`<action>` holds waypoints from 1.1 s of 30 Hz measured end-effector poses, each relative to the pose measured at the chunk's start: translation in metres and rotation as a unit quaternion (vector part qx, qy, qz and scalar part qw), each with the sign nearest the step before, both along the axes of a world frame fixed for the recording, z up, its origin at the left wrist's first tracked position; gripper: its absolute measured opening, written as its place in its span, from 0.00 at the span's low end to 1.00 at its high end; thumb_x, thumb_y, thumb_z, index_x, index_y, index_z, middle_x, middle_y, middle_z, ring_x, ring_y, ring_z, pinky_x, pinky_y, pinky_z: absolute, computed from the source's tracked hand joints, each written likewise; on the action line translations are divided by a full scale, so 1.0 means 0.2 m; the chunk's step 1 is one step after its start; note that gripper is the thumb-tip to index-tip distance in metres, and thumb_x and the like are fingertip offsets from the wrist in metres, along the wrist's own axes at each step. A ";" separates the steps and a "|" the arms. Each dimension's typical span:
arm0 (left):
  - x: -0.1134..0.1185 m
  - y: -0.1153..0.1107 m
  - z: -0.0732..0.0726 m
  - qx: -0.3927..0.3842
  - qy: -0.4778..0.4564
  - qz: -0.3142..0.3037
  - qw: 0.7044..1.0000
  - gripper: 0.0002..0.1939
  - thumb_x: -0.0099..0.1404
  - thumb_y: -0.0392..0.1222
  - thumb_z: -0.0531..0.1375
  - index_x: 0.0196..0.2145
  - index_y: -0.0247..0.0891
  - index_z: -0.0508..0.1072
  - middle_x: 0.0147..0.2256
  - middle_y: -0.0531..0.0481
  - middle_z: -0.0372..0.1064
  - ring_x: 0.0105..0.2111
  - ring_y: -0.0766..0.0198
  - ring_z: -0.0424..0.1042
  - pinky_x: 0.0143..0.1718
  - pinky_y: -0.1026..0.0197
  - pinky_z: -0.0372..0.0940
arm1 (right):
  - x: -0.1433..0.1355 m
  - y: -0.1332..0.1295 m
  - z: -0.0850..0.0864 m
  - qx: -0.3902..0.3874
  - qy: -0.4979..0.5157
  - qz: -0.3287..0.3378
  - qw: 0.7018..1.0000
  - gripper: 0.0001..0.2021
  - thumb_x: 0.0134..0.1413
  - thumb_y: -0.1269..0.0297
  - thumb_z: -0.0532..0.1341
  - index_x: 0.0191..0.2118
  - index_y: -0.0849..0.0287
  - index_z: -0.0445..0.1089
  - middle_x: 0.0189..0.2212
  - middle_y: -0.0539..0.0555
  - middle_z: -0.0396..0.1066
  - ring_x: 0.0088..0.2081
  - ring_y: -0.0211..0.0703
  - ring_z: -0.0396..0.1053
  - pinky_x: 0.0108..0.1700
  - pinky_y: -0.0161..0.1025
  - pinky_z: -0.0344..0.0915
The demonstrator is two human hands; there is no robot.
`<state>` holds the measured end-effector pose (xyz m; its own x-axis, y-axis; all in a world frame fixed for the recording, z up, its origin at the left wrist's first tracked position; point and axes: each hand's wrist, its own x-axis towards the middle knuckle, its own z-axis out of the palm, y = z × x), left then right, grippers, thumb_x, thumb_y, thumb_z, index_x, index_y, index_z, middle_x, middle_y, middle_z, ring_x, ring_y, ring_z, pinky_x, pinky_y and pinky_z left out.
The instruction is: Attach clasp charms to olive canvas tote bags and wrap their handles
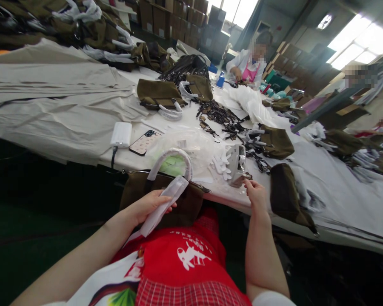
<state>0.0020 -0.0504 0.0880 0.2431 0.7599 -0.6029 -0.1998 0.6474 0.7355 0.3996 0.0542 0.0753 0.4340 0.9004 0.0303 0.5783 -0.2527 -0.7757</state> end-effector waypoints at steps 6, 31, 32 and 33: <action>0.00 0.01 -0.02 0.003 0.011 -0.015 1.000 0.24 0.44 0.48 0.72 0.37 0.31 0.74 0.33 0.42 0.78 0.26 0.63 0.73 0.31 0.62 0.66 | -0.19 -0.14 0.04 -0.086 0.117 0.106 0.984 0.19 0.41 0.48 0.64 0.29 0.61 0.76 0.17 0.49 0.66 0.16 0.34 0.53 0.20 0.35 0.49; 0.07 0.01 0.02 0.172 0.145 -0.052 0.973 0.10 0.49 0.40 0.61 0.31 0.33 0.75 0.26 0.50 0.74 0.28 0.59 0.72 0.31 0.61 0.65 | -1.09 -0.32 0.08 -0.167 -0.068 0.406 0.896 0.19 0.53 0.51 0.64 0.20 0.59 0.74 0.16 0.51 0.68 0.21 0.37 0.61 0.26 0.36 0.52; 0.07 0.00 0.03 0.158 0.133 -0.042 0.978 0.11 0.49 0.40 0.61 0.31 0.33 0.75 0.25 0.50 0.74 0.28 0.59 0.72 0.31 0.61 0.65 | -1.09 -0.31 0.08 -0.174 -0.083 0.393 0.899 0.21 0.51 0.48 0.64 0.17 0.59 0.72 0.15 0.51 0.66 0.20 0.37 0.60 0.25 0.36 0.51; 0.07 0.00 0.03 0.139 0.117 -0.032 0.983 0.12 0.48 0.39 0.62 0.32 0.33 0.74 0.25 0.50 0.74 0.28 0.60 0.73 0.31 0.61 0.66 | -1.08 -0.31 0.07 -0.189 -0.084 0.382 0.901 0.24 0.49 0.45 0.65 0.15 0.59 0.70 0.14 0.52 0.65 0.19 0.37 0.59 0.25 0.37 0.51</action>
